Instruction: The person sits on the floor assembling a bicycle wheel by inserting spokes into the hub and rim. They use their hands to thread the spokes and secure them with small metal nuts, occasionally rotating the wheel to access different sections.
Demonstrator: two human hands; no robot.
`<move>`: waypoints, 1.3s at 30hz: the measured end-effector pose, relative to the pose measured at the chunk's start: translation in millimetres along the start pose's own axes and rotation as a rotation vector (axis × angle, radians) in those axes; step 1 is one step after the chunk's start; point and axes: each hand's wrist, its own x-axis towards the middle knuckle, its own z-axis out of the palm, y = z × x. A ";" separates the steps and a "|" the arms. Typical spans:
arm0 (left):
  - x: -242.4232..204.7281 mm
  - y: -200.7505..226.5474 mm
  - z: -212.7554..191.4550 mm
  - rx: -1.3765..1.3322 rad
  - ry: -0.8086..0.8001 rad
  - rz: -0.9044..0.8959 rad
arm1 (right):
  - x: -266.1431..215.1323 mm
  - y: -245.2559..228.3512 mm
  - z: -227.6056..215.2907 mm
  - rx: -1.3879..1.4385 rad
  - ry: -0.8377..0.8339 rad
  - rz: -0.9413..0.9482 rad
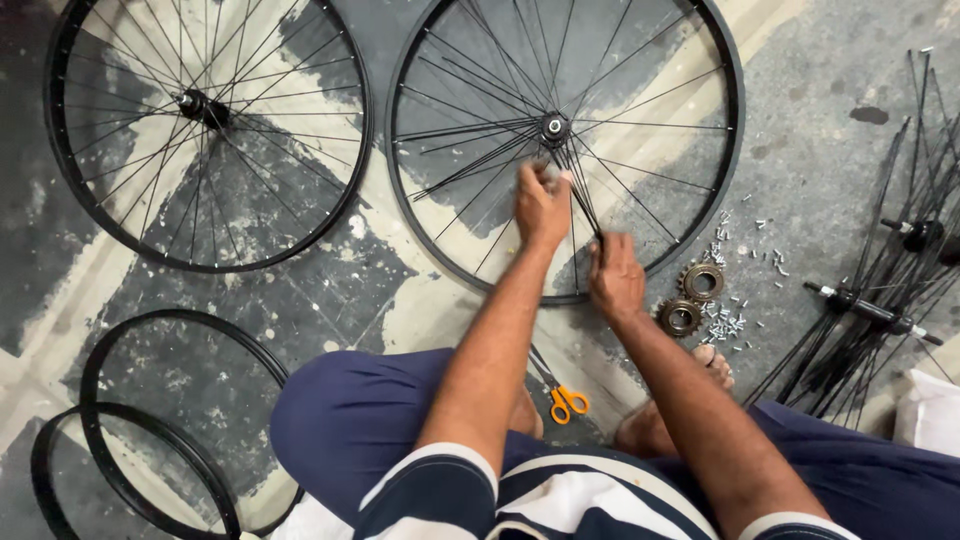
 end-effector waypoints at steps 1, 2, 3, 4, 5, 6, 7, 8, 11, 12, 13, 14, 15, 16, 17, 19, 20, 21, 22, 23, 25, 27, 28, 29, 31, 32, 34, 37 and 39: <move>-3.4 -11.3 10.0 -0.174 -0.078 -0.108 | -3.2 -1.2 1.9 -0.014 -0.078 0.031; -2.6 -23.1 15.8 -0.273 -0.138 -0.119 | -4.8 -3.0 3.1 -0.026 -0.153 0.062; -0.2 -33.2 19.7 -0.372 -0.198 -0.129 | -6.5 -4.2 0.4 -0.061 -0.156 -0.002; 4.1 -40.4 22.0 -0.467 -0.264 -0.136 | -7.5 -6.8 -3.5 -0.094 -0.155 -0.060; 9.6 -44.6 22.7 -0.471 -0.265 -0.133 | -5.9 -10.7 -8.1 -0.128 -0.152 -0.118; 11.6 -47.7 21.3 -0.475 -0.270 -0.137 | -2.9 -13.7 -14.7 -0.063 -0.088 -0.108; 13.9 -48.9 18.6 -0.478 -0.275 -0.141 | 6.2 -15.9 -21.6 0.000 -0.023 -0.098; 15.8 -48.1 15.7 -0.442 -0.268 -0.137 | 18.8 -19.0 -26.8 0.062 0.042 -0.090; 15.7 -43.2 9.2 -0.386 -0.256 -0.126 | 72.2 -30.6 -29.7 0.111 0.152 -0.137; 15.9 -41.6 5.6 -0.397 -0.251 -0.118 | 90.6 -36.3 -27.2 0.171 0.170 -0.128; 15.9 -39.5 2.4 -0.408 -0.246 -0.110 | 109.3 -43.2 -22.9 0.243 0.168 -0.123; 14.9 -38.0 -1.1 -0.343 -0.246 -0.081 | 122.6 -50.1 -17.3 0.318 0.162 -0.116; 13.9 -35.9 -4.0 -0.278 -0.246 -0.052 | 131.4 -54.8 -13.3 0.331 0.083 -0.041; 13.3 -33.5 -6.8 -0.213 -0.244 -0.023 | 139.5 -57.7 -10.0 0.342 0.002 0.033; 12.6 -31.0 -9.6 -0.190 -0.243 -0.014 | 144.2 -58.7 -6.9 0.352 -0.079 0.105; 12.8 -24.7 -14.1 -0.144 -0.241 0.007 | 147.6 -54.1 -1.3 0.258 -0.034 0.073; 12.5 -22.0 -16.0 -0.123 -0.206 0.041 | 146.2 -48.2 1.3 0.210 -0.013 0.060; 13.5 -19.4 -17.7 -0.102 -0.172 0.075 | 144.7 -41.6 3.8 0.170 -0.004 0.017; 13.4 -16.8 -18.5 -0.082 -0.140 0.111 | 143.2 -33.6 4.3 0.129 0.007 -0.025; 11.4 -15.0 -19.7 -0.110 -0.152 0.091 | 141.9 -25.5 3.0 0.087 0.018 -0.067; 11.0 -12.1 -21.8 -0.163 -0.180 0.061 | 127.9 -12.1 -2.5 0.008 -0.008 -0.052; 9.9 -10.7 -17.9 -0.122 -0.075 0.126 | 112.1 4.0 -16.0 -0.082 -0.031 -0.030; 8.3 -12.3 -16.9 -0.100 -0.021 0.157 | 103.4 14.4 -26.0 -0.132 -0.041 -0.010; 6.4 -15.1 -17.0 0.015 0.106 0.195 | 93.3 23.9 -35.1 -0.182 0.041 -0.092; 9.6 -19.6 -15.9 0.244 0.362 0.281 | 84.8 39.0 -46.7 -0.272 0.040 -0.101; 13.7 -22.3 -14.8 0.139 0.241 0.160 | 80.5 45.8 -50.2 -0.315 -0.051 -0.024; 26.5 -24.7 -11.0 -0.073 -0.009 -0.069 | 70.3 55.6 -52.2 -0.368 -0.145 0.034; 23.0 -24.4 4.7 -0.145 -0.177 -0.007 | 50.7 62.0 -45.5 -0.378 -0.161 0.039; 18.8 -25.8 11.1 -0.135 -0.149 0.120 | 42.2 58.4 -34.1 -0.348 -0.163 0.112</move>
